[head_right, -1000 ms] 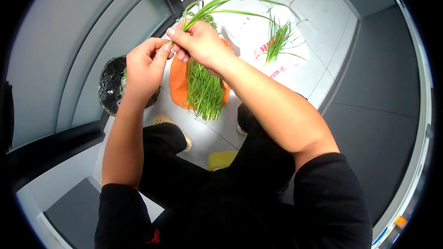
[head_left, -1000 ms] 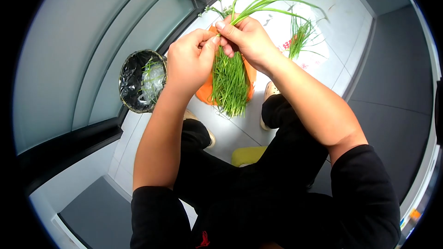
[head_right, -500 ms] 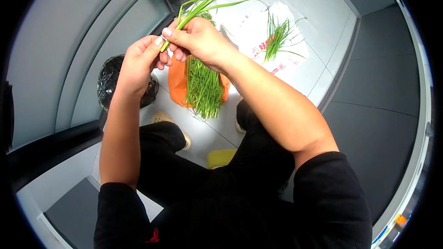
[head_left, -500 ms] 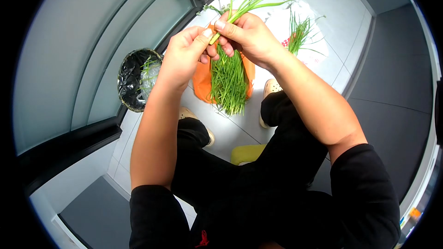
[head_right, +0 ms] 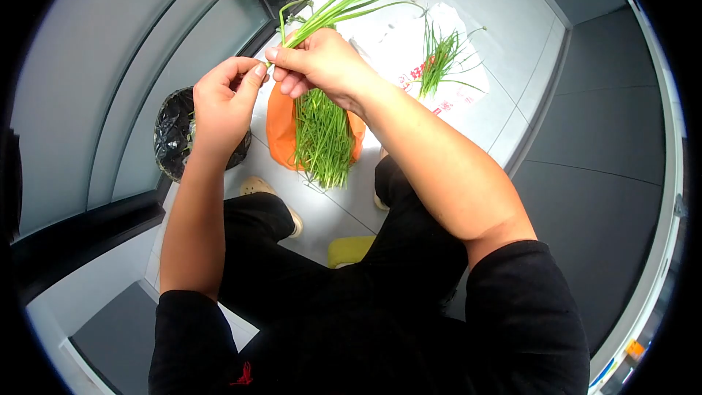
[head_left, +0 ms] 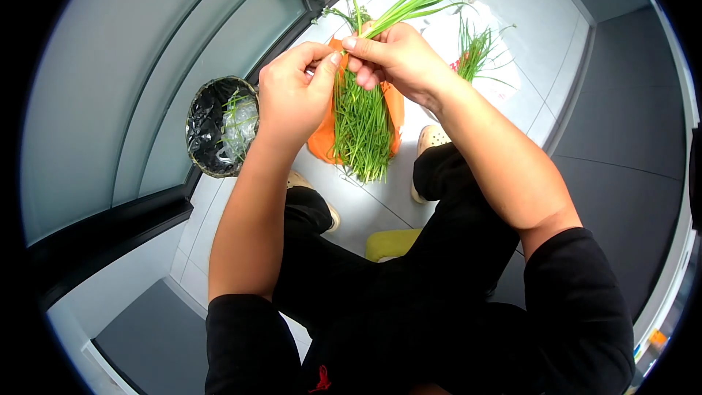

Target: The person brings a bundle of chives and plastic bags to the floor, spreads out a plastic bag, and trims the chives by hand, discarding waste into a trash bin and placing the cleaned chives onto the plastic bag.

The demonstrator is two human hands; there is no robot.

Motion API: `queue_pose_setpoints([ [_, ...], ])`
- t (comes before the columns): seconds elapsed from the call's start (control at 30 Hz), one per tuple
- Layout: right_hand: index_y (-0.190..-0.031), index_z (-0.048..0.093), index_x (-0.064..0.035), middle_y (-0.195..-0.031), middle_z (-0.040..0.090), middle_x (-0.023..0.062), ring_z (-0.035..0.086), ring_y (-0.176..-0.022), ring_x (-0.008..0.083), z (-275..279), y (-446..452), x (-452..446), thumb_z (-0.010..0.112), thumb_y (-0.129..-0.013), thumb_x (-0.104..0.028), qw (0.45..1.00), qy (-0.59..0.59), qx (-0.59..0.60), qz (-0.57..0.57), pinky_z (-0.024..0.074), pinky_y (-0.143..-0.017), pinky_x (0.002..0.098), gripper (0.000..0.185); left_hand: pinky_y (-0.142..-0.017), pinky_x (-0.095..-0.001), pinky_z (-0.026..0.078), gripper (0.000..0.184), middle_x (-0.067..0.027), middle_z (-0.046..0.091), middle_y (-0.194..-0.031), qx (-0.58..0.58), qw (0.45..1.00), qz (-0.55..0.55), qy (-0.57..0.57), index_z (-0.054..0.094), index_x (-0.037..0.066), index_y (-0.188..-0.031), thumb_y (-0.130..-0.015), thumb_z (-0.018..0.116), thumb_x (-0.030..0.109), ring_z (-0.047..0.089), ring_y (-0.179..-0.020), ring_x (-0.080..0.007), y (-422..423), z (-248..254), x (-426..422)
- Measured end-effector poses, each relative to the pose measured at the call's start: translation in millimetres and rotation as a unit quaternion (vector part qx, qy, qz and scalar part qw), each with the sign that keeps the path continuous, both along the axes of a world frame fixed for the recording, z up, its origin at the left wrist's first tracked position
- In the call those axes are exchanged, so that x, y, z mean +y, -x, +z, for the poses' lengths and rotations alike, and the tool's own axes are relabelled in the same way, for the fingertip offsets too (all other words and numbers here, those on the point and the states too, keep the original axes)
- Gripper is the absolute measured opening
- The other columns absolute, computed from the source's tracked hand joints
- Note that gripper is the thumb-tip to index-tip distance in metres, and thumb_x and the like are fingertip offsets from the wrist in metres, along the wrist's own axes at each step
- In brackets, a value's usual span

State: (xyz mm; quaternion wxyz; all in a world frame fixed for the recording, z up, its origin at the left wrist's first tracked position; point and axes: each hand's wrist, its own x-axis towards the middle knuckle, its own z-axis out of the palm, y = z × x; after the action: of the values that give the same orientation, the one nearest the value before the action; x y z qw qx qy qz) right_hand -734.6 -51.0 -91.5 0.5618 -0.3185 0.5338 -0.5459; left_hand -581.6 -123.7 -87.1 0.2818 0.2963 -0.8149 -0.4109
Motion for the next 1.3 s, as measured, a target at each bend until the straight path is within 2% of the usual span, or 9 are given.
queue_pose_setpoints([
  [0.2,-0.090,0.054,0.0003,-0.076,0.061,0.0069,0.060,-0.063,0.0119,0,4,2,0.057,-0.085,-0.015,0.997,0.027,-0.061,0.038,0.0510,-0.060,0.0223,0.017,-0.061,-0.0204,0.042,0.016,-0.0028,0.059,-0.070,0.074,0.968,-0.021,-0.239,0.059,-0.002,-0.085,-0.086,0.055,0.013,0.052,-0.065,-0.0075,2,0,-5],
  [0.4,-0.094,0.053,-0.0010,-0.078,0.061,0.0065,0.060,-0.065,0.0122,1,6,3,0.057,-0.085,-0.014,0.989,0.068,-0.108,0.069,0.0515,-0.063,0.0234,0.016,-0.062,-0.0214,0.042,0.020,-0.0035,0.059,-0.072,0.088,0.933,-0.065,-0.342,0.058,-0.002,-0.089,-0.088,0.051,0.017,0.053,-0.067,-0.0092,-2,1,-12],
  [0.73,-0.088,0.053,-0.0034,-0.074,0.060,0.0052,0.059,-0.062,0.0117,-3,5,1,0.056,-0.086,-0.017,0.991,0.069,-0.113,0.013,0.0503,-0.057,0.0227,0.014,-0.067,-0.0226,0.045,0.015,-0.0057,0.060,-0.077,0.136,0.957,-0.053,-0.252,0.059,-0.005,-0.090,-0.084,0.057,0.009,0.056,-0.072,-0.0105,2,2,-1],
  [0.83,-0.088,0.053,-0.0035,-0.074,0.060,0.0050,0.059,-0.063,0.0118,-4,1,0,0.056,-0.086,-0.017,0.992,0.070,-0.104,-0.003,0.0503,-0.059,0.0227,0.014,-0.067,-0.0232,0.045,0.013,-0.0056,0.060,-0.076,0.065,0.989,0.006,-0.135,0.059,-0.005,-0.089,-0.081,0.060,0.005,0.056,-0.072,-0.0102,4,-1,1],
  [0.93,-0.087,0.052,-0.0035,-0.075,0.059,0.0052,0.059,-0.064,0.0118,-2,-3,0,0.055,-0.086,-0.017,0.989,0.084,-0.117,-0.015,0.0500,-0.059,0.0225,0.014,-0.066,-0.0231,0.045,0.013,-0.0056,0.060,-0.076,0.083,0.985,0.023,-0.149,0.059,-0.004,-0.089,-0.083,0.058,0.007,0.056,-0.071,-0.0103,6,-2,-1],
  [1.0,-0.087,0.052,-0.0034,-0.075,0.059,0.0052,0.059,-0.065,0.0123,-2,-3,0,0.055,-0.086,-0.017,0.986,0.093,-0.135,-0.004,0.0499,-0.060,0.0229,0.014,-0.066,-0.0229,0.044,0.013,-0.0053,0.060,-0.076,0.123,0.953,-0.011,-0.277,0.059,-0.003,-0.090,-0.084,0.055,0.009,0.055,-0.069,-0.0107,2,1,-6],
  [1.07,-0.088,0.052,-0.0033,-0.075,0.059,0.0052,0.059,-0.066,0.0127,-2,-1,1,0.054,-0.087,-0.017,0.983,0.100,-0.153,0.005,0.0498,-0.060,0.0233,0.014,-0.065,-0.0228,0.044,0.015,-0.0047,0.060,-0.075,0.115,0.949,-0.025,-0.294,0.058,-0.001,-0.091,-0.086,0.053,0.011,0.054,-0.068,-0.0114,-1,0,-10],
  [1.13,-0.091,0.052,-0.0022,-0.077,0.059,0.0063,0.059,-0.068,0.0143,-3,-1,1,0.053,-0.087,-0.016,0.970,0.109,-0.214,0.021,0.0498,-0.063,0.0254,0.014,-0.064,-0.0215,0.045,0.018,-0.0041,0.061,-0.076,0.176,0.893,-0.078,-0.407,0.060,-0.001,-0.091,-0.087,0.052,0.014,0.056,-0.067,-0.0091,-4,-2,-14],
  [1.3,-0.095,0.052,-0.0008,-0.080,0.059,0.0080,0.058,-0.071,0.0161,-3,0,2,0.051,-0.088,-0.015,0.956,0.123,-0.260,0.057,0.0495,-0.066,0.0273,0.016,-0.064,-0.0215,0.045,0.018,-0.0040,0.061,-0.077,0.207,0.863,-0.147,-0.437,0.060,0.000,-0.089,-0.088,0.050,0.015,0.055,-0.070,-0.0091,-4,-3,-17],
])
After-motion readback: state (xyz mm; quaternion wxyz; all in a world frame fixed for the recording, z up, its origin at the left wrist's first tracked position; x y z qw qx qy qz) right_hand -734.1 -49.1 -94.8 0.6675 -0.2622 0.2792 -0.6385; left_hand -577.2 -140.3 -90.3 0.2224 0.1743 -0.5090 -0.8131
